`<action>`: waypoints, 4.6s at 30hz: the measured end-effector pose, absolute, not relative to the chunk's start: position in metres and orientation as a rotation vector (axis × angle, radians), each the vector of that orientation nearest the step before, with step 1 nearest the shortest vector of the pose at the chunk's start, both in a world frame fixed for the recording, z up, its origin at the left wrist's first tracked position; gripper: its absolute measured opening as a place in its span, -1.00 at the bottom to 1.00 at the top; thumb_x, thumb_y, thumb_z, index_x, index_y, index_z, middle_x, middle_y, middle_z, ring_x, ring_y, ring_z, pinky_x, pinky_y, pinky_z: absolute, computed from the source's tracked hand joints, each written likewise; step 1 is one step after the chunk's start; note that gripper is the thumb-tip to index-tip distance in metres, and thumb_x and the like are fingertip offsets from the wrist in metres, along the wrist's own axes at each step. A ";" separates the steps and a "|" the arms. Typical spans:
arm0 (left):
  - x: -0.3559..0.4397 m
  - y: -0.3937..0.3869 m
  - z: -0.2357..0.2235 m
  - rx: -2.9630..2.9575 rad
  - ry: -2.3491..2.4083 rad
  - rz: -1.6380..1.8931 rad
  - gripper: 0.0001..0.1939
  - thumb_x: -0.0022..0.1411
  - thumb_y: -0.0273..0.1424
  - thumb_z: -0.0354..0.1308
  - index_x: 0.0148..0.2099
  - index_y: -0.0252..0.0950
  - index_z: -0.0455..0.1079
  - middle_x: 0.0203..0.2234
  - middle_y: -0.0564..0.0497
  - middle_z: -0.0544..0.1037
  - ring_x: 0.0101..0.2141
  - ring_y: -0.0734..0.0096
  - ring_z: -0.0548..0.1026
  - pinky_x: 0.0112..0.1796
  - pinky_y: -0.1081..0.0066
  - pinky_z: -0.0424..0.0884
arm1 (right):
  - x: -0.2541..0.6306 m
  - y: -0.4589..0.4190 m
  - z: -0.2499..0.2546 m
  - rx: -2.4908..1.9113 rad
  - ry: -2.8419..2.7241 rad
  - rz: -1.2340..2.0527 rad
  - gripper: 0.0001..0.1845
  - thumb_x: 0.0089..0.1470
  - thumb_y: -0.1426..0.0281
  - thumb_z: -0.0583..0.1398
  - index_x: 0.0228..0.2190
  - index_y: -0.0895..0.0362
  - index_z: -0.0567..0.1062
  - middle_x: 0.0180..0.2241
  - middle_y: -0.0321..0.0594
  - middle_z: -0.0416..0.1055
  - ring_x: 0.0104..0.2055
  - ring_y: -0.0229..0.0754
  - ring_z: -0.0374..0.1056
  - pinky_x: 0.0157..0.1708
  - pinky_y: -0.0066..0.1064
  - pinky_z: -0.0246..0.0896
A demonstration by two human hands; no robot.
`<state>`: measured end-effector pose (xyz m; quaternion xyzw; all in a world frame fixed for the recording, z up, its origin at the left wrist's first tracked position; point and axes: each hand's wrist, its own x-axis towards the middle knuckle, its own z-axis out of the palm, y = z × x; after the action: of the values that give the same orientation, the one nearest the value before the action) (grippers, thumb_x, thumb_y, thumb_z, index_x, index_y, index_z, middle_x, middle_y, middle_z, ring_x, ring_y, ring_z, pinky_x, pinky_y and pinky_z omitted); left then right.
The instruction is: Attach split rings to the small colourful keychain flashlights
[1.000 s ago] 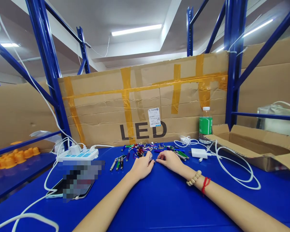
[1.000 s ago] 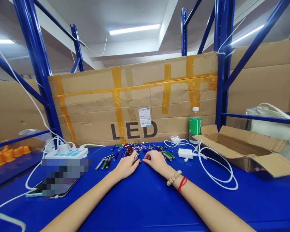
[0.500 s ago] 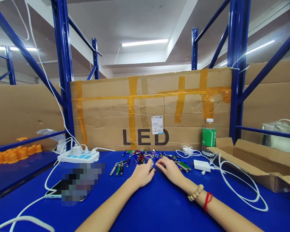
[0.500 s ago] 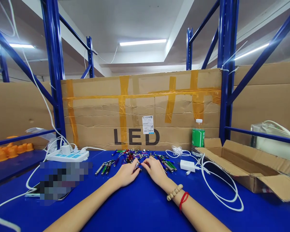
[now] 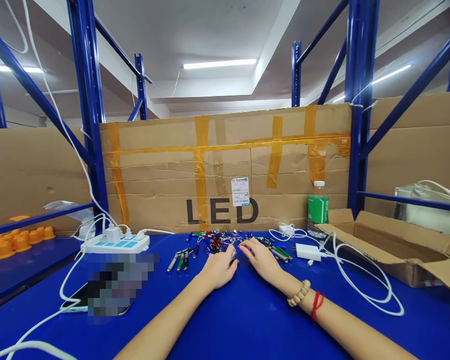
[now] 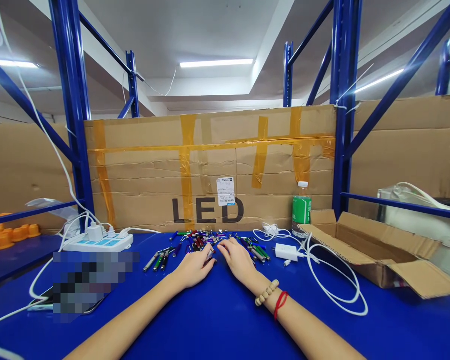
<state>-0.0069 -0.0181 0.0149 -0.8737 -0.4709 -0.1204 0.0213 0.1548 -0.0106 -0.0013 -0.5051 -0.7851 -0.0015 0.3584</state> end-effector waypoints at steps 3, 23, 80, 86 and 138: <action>-0.007 -0.017 0.014 -2.705 -1.444 -0.377 -0.77 0.23 -0.31 -0.22 -0.08 -0.23 0.05 -0.30 -0.06 0.51 -0.25 0.24 0.48 -0.32 0.37 0.32 | 0.155 -0.010 -0.001 -1.313 -1.993 0.016 -0.64 0.18 0.31 -0.10 -0.35 0.12 0.45 -0.34 -0.18 0.32 -0.31 -0.23 0.30 -0.25 -0.40 0.16; -0.007 -0.014 0.011 -2.688 -1.435 -0.382 -0.81 0.23 -0.31 -0.23 -0.13 -0.22 0.06 -0.33 -0.06 0.52 -0.30 0.22 0.49 -0.35 0.36 0.31 | 0.157 -0.003 -0.005 -1.282 -1.830 0.171 -0.61 0.16 0.25 -0.15 -0.45 0.14 0.38 -0.47 -0.28 0.33 -0.59 -0.32 0.26 -0.35 -0.41 0.16; -0.007 -0.018 0.015 -2.702 -1.420 -0.362 -0.79 0.23 -0.32 -0.23 -0.09 -0.23 0.07 -0.37 -0.01 0.51 -0.31 0.27 0.49 -0.33 0.38 0.33 | 0.162 0.007 -0.010 -1.182 -1.680 0.142 -0.80 -0.02 0.35 0.11 -0.40 0.15 0.51 -0.35 -0.16 0.45 -0.45 -0.24 0.32 -0.36 -0.37 0.24; -0.007 -0.016 0.013 -2.696 -1.423 -0.364 -0.77 0.23 -0.31 -0.23 -0.08 -0.23 0.06 -0.36 -0.03 0.51 -0.29 0.24 0.49 -0.33 0.36 0.33 | 0.160 0.001 -0.006 -1.233 -1.721 0.176 -0.79 -0.06 0.33 0.14 -0.41 0.15 0.53 -0.39 -0.18 0.48 -0.47 -0.22 0.34 -0.40 -0.39 0.23; -0.007 -0.016 0.015 -2.765 -1.424 -0.407 -0.69 0.29 -0.23 -0.37 -0.14 -0.21 0.13 -0.32 0.00 0.52 -0.26 0.26 0.47 -0.27 0.34 0.30 | 0.161 0.001 -0.006 -1.195 -1.659 0.258 -0.76 -0.04 0.24 0.14 -0.44 0.14 0.51 -0.34 -0.19 0.38 -0.63 -0.35 0.29 -0.55 -0.43 0.21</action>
<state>-0.0071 -0.0162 0.0148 -0.8815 -0.4539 -0.1298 0.0027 0.1613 0.0009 -0.0057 -0.4974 -0.6902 0.1072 0.5145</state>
